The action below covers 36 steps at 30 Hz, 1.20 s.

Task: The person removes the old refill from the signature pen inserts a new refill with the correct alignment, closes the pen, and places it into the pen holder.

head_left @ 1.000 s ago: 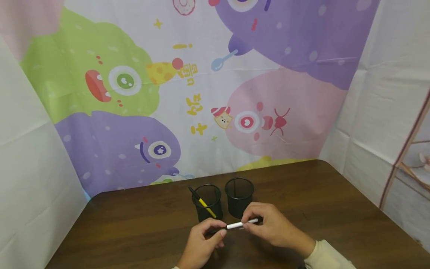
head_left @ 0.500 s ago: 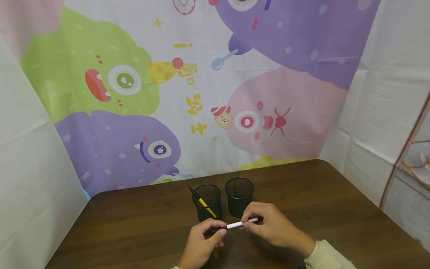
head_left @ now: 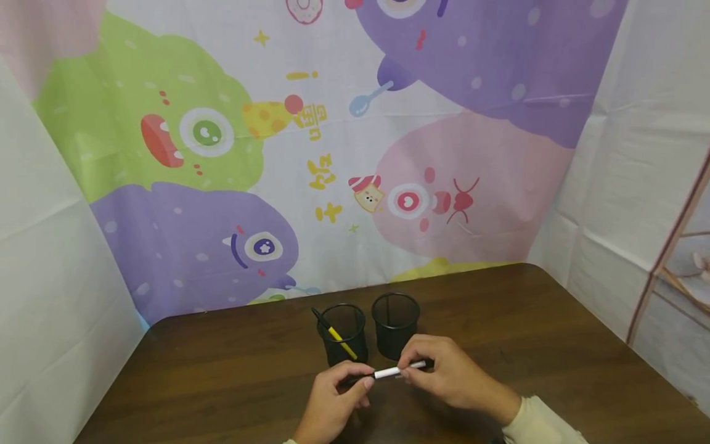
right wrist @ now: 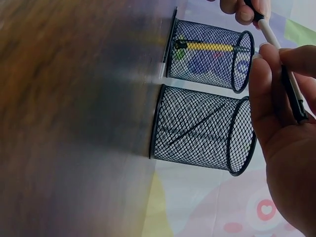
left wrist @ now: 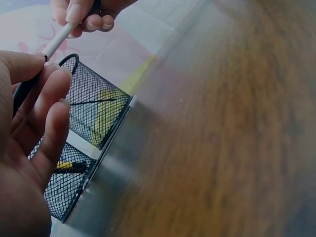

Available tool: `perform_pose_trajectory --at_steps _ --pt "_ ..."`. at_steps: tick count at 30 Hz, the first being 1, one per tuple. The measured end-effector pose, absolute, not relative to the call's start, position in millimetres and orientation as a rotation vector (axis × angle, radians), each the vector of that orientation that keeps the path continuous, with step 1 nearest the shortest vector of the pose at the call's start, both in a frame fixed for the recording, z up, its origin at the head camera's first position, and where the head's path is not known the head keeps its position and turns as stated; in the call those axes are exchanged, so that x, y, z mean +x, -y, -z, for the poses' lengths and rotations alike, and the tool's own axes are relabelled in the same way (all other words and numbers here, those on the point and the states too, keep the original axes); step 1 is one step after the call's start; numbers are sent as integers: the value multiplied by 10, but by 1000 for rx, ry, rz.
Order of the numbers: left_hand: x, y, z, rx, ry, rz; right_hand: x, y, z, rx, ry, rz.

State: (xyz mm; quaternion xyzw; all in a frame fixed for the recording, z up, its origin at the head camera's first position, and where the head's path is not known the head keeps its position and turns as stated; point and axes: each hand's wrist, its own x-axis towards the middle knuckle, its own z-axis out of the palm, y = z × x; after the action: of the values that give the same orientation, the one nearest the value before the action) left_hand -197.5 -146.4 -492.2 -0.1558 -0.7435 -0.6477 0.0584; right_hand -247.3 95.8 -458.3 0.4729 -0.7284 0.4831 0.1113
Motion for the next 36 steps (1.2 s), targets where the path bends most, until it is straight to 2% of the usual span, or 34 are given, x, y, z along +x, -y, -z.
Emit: perform_pose_trajectory --at_steps 26,36 --pt "-1984 1457 4907 -565 2202 1944 -2424 -955 4523 1263 2405 -1415" --pt "-1962 1449 4919 -556 2190 1933 -2426 -961 4553 1367 2313 -1337"
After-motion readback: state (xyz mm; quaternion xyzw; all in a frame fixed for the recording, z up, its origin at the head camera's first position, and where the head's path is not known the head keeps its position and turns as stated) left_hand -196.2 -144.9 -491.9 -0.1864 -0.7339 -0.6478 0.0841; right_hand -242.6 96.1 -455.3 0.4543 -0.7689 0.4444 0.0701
